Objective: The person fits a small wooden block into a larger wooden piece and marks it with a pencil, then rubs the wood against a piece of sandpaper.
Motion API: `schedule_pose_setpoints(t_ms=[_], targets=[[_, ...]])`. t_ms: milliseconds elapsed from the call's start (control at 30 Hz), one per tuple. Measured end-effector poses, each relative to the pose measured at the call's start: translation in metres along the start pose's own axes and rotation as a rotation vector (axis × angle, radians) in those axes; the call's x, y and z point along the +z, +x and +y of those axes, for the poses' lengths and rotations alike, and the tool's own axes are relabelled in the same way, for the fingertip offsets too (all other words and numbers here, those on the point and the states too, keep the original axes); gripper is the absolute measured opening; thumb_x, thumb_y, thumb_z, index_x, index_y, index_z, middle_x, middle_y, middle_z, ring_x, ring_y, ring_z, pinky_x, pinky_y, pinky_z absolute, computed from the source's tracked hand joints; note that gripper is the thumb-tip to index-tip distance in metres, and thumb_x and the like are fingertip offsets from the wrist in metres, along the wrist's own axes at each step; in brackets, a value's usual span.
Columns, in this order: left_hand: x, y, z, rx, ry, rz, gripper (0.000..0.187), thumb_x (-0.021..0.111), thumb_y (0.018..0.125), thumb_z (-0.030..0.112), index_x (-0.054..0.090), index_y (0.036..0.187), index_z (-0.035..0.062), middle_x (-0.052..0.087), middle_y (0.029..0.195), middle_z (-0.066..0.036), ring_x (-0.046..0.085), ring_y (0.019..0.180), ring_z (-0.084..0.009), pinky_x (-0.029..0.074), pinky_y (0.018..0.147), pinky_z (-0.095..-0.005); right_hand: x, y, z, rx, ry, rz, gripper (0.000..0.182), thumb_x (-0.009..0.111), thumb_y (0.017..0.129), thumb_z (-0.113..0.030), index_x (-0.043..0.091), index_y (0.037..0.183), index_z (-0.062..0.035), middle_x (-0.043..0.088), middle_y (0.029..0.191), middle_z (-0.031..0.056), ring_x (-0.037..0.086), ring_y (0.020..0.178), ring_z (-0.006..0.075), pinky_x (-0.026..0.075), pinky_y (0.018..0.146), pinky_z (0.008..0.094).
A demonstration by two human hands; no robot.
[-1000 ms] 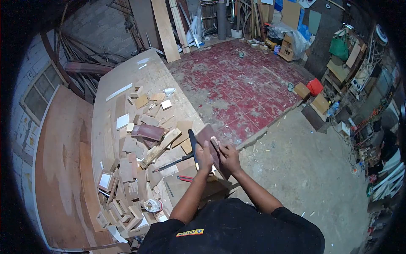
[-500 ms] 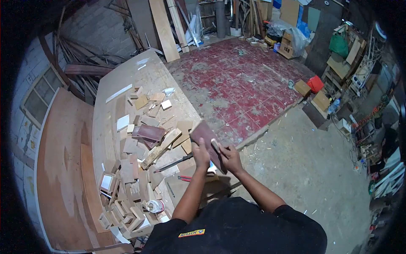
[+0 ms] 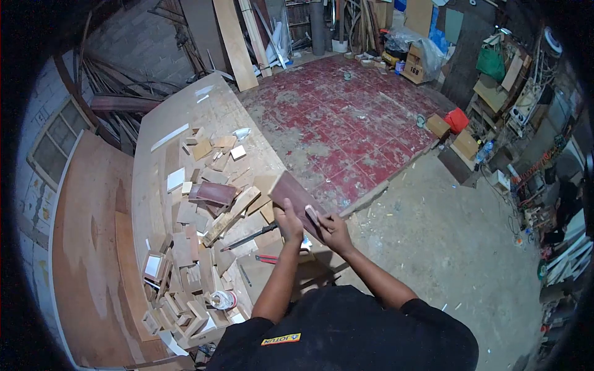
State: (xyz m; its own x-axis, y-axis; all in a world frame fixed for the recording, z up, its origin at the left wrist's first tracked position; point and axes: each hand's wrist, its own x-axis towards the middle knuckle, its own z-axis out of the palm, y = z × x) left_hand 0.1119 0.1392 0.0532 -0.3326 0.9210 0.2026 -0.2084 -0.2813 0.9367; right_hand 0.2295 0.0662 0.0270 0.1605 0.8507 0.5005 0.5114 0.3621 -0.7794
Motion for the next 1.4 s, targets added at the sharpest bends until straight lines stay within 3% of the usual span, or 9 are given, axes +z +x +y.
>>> schedule_pose_setpoints(t_ms=[133, 167, 300, 400, 700, 800, 933, 1267, 1400], targets=[[-0.005, -0.010, 0.013, -0.178, 0.210, -0.315, 0.039, 0.051, 0.098, 0.030, 0.052, 0.117, -0.0040, 0.062, 0.106, -0.012, 0.058, 0.096, -0.0193, 0.046, 0.087, -0.0354, -0.007, 0.012, -0.002, 0.022, -0.030, 0.034, 0.033, 0.064, 0.084, -0.006, 0.066, 0.117, -0.0090, 0.061, 0.087, 0.0138, 0.061, 0.078, 0.0270, 0.048, 0.071, 0.0334], [0.002, -0.021, 0.014, -0.019, 0.331, -0.379, 0.039, 0.050, 0.098, 0.029, 0.053, 0.120, -0.0024, 0.062, 0.107, -0.013, 0.059, 0.098, -0.0218, 0.046, 0.087, -0.0360, -0.010, 0.024, -0.003, 0.024, -0.080, 0.075, 0.035, 0.065, 0.084, -0.006, 0.065, 0.119, -0.0094, 0.061, 0.088, 0.0141, 0.062, 0.077, 0.0290, 0.049, 0.073, 0.0343], [0.006, -0.042, 0.007, -0.062, 0.379, -0.547, 0.036, 0.052, 0.097, 0.029, 0.055, 0.118, -0.0007, 0.064, 0.107, -0.015, 0.060, 0.098, -0.0248, 0.045, 0.088, -0.0365, -0.032, 0.065, 0.001, 0.029, -0.006, 0.228, 0.039, 0.065, 0.084, -0.006, 0.062, 0.123, -0.0077, 0.061, 0.089, 0.0130, 0.062, 0.078, 0.0253, 0.049, 0.073, 0.0330], [0.004, -0.042, 0.005, -0.094, 0.376, -0.431, 0.035, 0.049, 0.099, 0.027, 0.054, 0.120, 0.0001, 0.062, 0.108, -0.016, 0.059, 0.099, -0.0265, 0.044, 0.089, -0.0370, -0.039, 0.069, 0.016, 0.291, 0.401, 0.251, 0.044, 0.059, 0.090, -0.003, 0.054, 0.134, -0.0064, 0.062, 0.099, 0.0010, 0.058, 0.082, 0.0080, 0.049, 0.073, 0.0242], [0.008, -0.026, 0.004, -0.058, 0.270, -0.376, 0.036, 0.051, 0.097, 0.029, 0.055, 0.115, -0.0021, 0.064, 0.105, -0.016, 0.060, 0.095, -0.0268, 0.045, 0.087, -0.0373, -0.025, 0.047, 0.003, 0.224, 0.137, 0.152, 0.045, 0.077, 0.075, -0.005, 0.066, 0.118, -0.0045, 0.058, 0.095, 0.0058, 0.056, 0.080, 0.0123, 0.047, 0.072, 0.0258], [0.007, -0.030, 0.006, -0.087, 0.262, -0.393, 0.037, 0.051, 0.096, 0.031, 0.055, 0.114, -0.0019, 0.064, 0.105, -0.017, 0.061, 0.095, -0.0271, 0.045, 0.087, -0.0378, -0.018, 0.046, -0.002, 0.089, 0.113, 0.194, 0.041, 0.077, 0.075, -0.004, 0.068, 0.114, -0.0051, 0.058, 0.096, 0.0056, 0.057, 0.081, 0.0126, 0.048, 0.073, 0.0258], [0.004, -0.029, 0.001, -0.054, 0.240, -0.376, 0.038, 0.052, 0.096, 0.032, 0.056, 0.113, -0.0019, 0.064, 0.104, -0.016, 0.060, 0.094, -0.0256, 0.045, 0.087, -0.0378, -0.015, 0.045, -0.005, 0.208, 0.222, 0.153, 0.035, 0.073, 0.079, -0.005, 0.069, 0.114, -0.0073, 0.065, 0.100, 0.0109, 0.063, 0.092, 0.0193, 0.050, 0.083, 0.0286], [-0.007, 0.001, 0.002, -0.023, 0.161, -0.262, 0.033, 0.051, 0.098, 0.026, 0.054, 0.116, -0.0013, 0.063, 0.106, -0.011, 0.058, 0.096, -0.0178, 0.046, 0.086, -0.0323, -0.001, 0.022, 0.010, 0.231, 0.133, -0.038, 0.034, 0.070, 0.082, -0.005, 0.066, 0.116, -0.0009, 0.069, 0.101, 0.0128, 0.065, 0.089, 0.0159, 0.050, 0.080, 0.0265], [-0.010, -0.017, 0.010, -0.004, 0.351, -0.429, 0.041, 0.051, 0.097, 0.033, 0.056, 0.117, -0.0021, 0.064, 0.107, -0.019, 0.061, 0.099, -0.0304, 0.046, 0.088, -0.0391, 0.003, 0.035, 0.003, 0.140, 0.216, 0.115, 0.032, 0.069, 0.083, -0.003, 0.066, 0.115, -0.0003, 0.069, 0.097, 0.0110, 0.064, 0.086, 0.0135, 0.050, 0.077, 0.0254]])
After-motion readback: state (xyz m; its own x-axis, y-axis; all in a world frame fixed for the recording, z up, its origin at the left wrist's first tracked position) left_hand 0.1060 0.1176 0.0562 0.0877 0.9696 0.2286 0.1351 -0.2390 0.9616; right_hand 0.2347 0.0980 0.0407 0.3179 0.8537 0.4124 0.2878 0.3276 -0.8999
